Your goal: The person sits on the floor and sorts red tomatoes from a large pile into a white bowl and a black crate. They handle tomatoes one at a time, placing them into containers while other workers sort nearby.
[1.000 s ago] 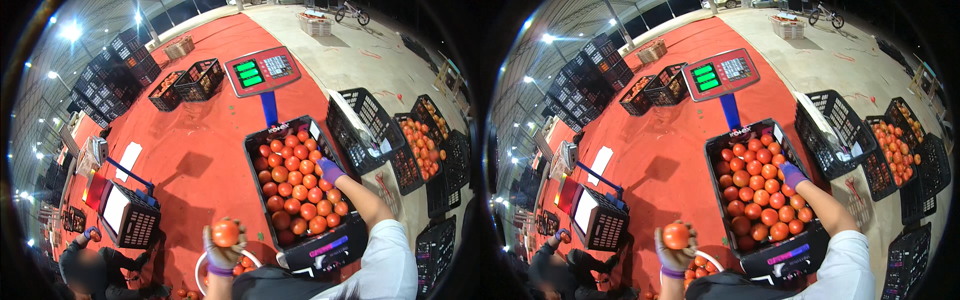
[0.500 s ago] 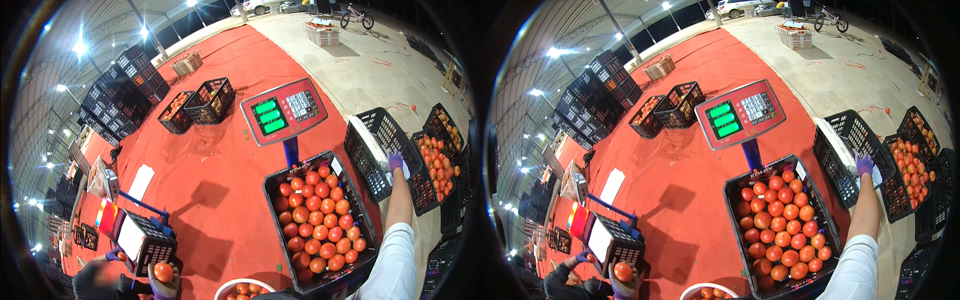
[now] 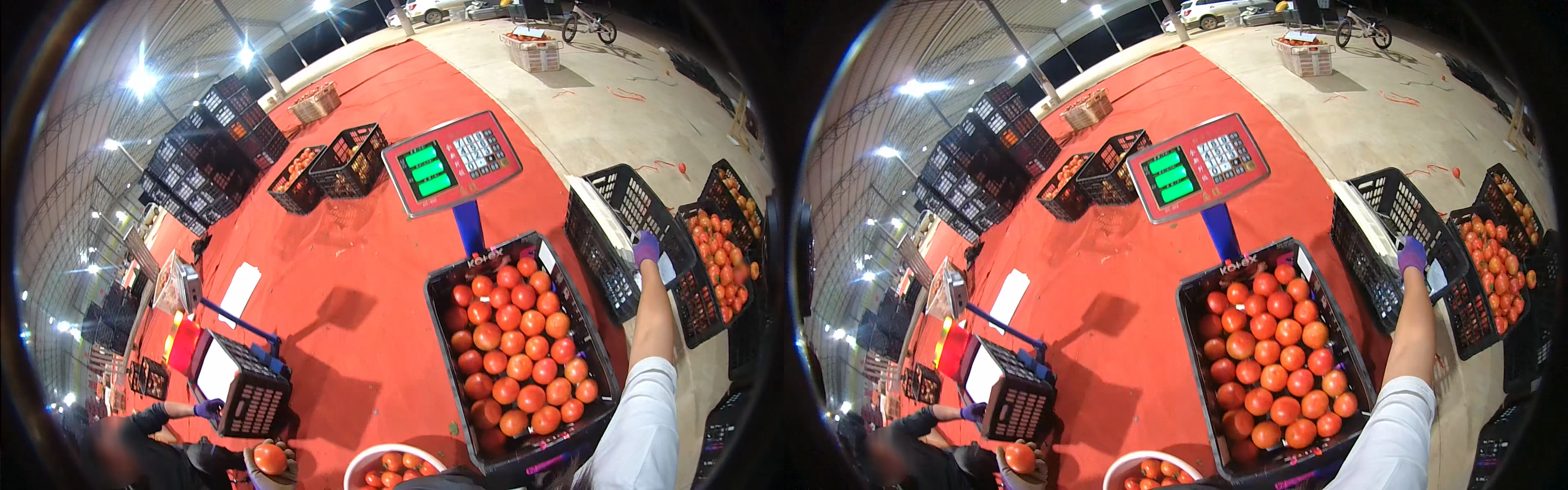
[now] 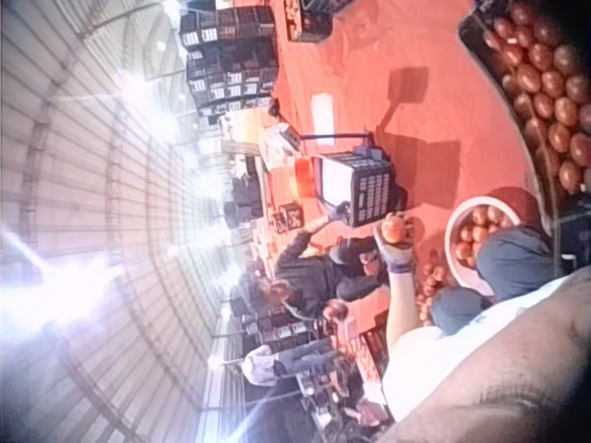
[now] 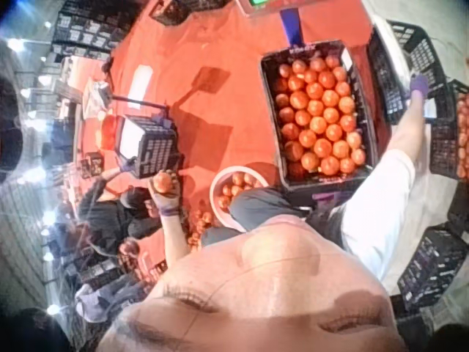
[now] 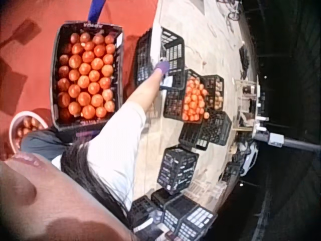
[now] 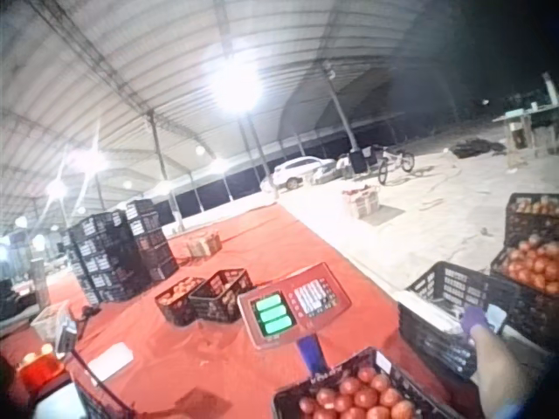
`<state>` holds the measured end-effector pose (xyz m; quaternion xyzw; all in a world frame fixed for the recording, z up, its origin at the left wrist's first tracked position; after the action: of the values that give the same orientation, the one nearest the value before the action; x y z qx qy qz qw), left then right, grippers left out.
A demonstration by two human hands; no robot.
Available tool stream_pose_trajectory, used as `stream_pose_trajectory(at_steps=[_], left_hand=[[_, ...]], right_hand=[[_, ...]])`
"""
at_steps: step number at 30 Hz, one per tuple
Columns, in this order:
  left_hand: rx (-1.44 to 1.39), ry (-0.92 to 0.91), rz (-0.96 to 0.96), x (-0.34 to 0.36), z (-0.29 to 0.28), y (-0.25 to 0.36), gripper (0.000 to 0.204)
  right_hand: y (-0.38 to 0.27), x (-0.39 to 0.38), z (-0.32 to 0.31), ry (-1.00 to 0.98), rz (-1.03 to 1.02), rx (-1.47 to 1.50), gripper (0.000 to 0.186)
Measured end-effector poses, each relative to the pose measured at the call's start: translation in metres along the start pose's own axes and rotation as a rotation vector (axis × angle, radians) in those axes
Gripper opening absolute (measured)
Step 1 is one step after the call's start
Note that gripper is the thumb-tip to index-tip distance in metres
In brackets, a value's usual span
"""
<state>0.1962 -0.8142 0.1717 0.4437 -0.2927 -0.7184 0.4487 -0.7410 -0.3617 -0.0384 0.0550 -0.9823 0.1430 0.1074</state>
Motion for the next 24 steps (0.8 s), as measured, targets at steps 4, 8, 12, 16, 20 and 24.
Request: stream_pose_trajectory(at_steps=[4, 8, 12, 16, 20, 24], left_hand=[[-0.053, 0.050, -0.014, -0.059, -0.032, -0.049, 0.056], [-0.438, 0.042, 0.056, -0.177, -0.097, -0.069, 0.057], [-0.366, 0.203, 0.322, -0.272, -0.156, -0.093, 0.057], [-0.507, 0.024, 0.163, -0.335, -0.127, -0.104, 0.062], [-0.605, 0.107, 0.215, -0.375, -0.142, -0.115, 0.065], [-0.627, 0.198, 0.352, -0.391, -0.145, -0.131, 0.074]], right_hand=[[0.031, -0.007, -0.086, 0.172, -0.273, -0.239, 0.042], [-0.039, -0.134, -0.200, 0.338, -0.404, 0.414, 0.036], [-0.097, -0.301, -0.261, 0.230, -0.900, 0.675, 0.029], [-0.104, -0.369, -0.229, -0.145, -1.114, 0.628, 0.031], [-0.104, -0.387, -0.165, -0.482, -1.173, 0.541, 0.030], [-0.098, -0.393, -0.100, -0.664, -1.330, 0.408, 0.021]])
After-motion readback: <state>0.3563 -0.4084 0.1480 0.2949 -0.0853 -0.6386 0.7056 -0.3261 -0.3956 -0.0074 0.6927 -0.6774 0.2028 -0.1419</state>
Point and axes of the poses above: each hand's wrist, its own x-axis towards the middle knuckle, its own z-axis out of the palm, y = z × x, the point moved 6 cm from there along x, towards the middle knuckle, and after that the axes turned 1 degree about z, right-handed, at the moved point
